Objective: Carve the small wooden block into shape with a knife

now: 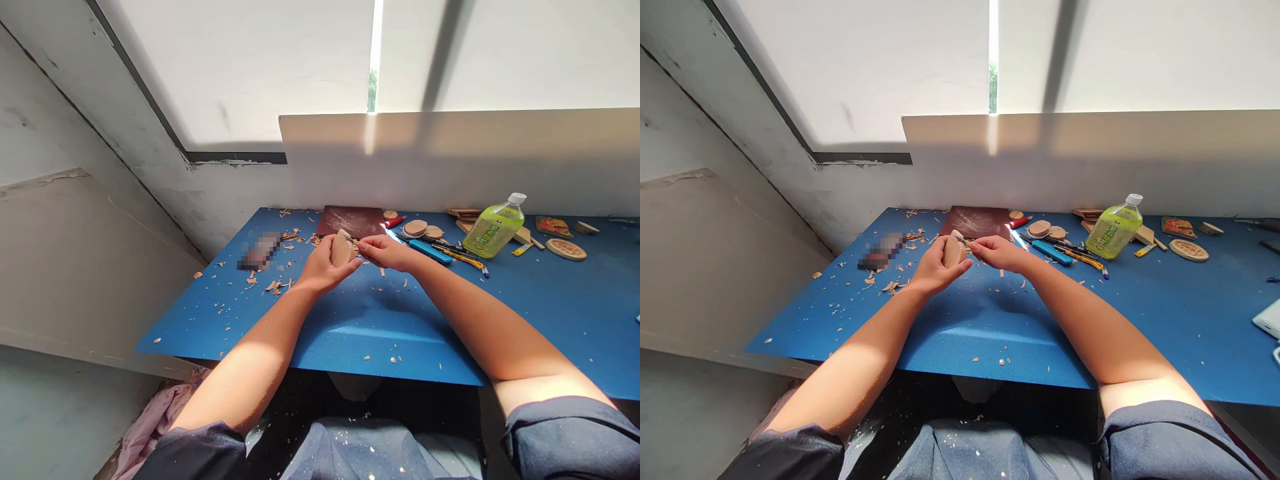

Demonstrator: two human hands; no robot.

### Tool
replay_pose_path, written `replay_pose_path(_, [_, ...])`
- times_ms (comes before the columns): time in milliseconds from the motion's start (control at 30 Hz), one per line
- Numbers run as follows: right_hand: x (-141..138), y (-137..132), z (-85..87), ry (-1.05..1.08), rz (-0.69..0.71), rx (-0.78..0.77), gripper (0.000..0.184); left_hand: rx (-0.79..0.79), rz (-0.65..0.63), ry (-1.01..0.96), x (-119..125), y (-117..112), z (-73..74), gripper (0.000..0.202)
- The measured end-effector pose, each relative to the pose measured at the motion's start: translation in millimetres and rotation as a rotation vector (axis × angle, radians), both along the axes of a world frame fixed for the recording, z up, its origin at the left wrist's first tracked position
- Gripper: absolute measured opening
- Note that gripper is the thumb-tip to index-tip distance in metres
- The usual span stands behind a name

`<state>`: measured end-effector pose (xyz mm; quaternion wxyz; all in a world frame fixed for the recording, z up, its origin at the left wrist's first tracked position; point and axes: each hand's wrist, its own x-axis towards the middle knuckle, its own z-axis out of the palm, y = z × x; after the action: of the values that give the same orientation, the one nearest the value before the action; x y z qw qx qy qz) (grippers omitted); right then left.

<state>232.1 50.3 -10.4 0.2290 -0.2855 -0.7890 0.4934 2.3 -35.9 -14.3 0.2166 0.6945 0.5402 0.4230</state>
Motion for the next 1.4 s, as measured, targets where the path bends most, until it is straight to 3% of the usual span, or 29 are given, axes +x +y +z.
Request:
replay_pose_path(133, [-5,-2,-5.7,0.042,-0.033,-0.004,0.064,0.038,0.012,0.01,2,1,-2.9,0.07])
replay_pose_path(533, [-16,-16,-2.2,0.109,-0.091,-0.098,0.067,0.048,0.096,0.027,6,1,-5.2,0.064])
replay_pose_path(733, [-23,-22,1.4,0.2,-0.105,-0.168,0.063,0.078,0.153,-0.072,11,0,-3.4,0.073])
replay_pose_path(967, [-17,-23,8.1,0.208,0.001,-0.311,0.055,0.102,0.044,-0.16,3,5,-5.1,0.072])
replay_pose_path(1400, [6,-11,22.2,0.051,0.12,-0.336,0.06,0.114,-0.081,-0.026,-4,-1,0.1,0.066])
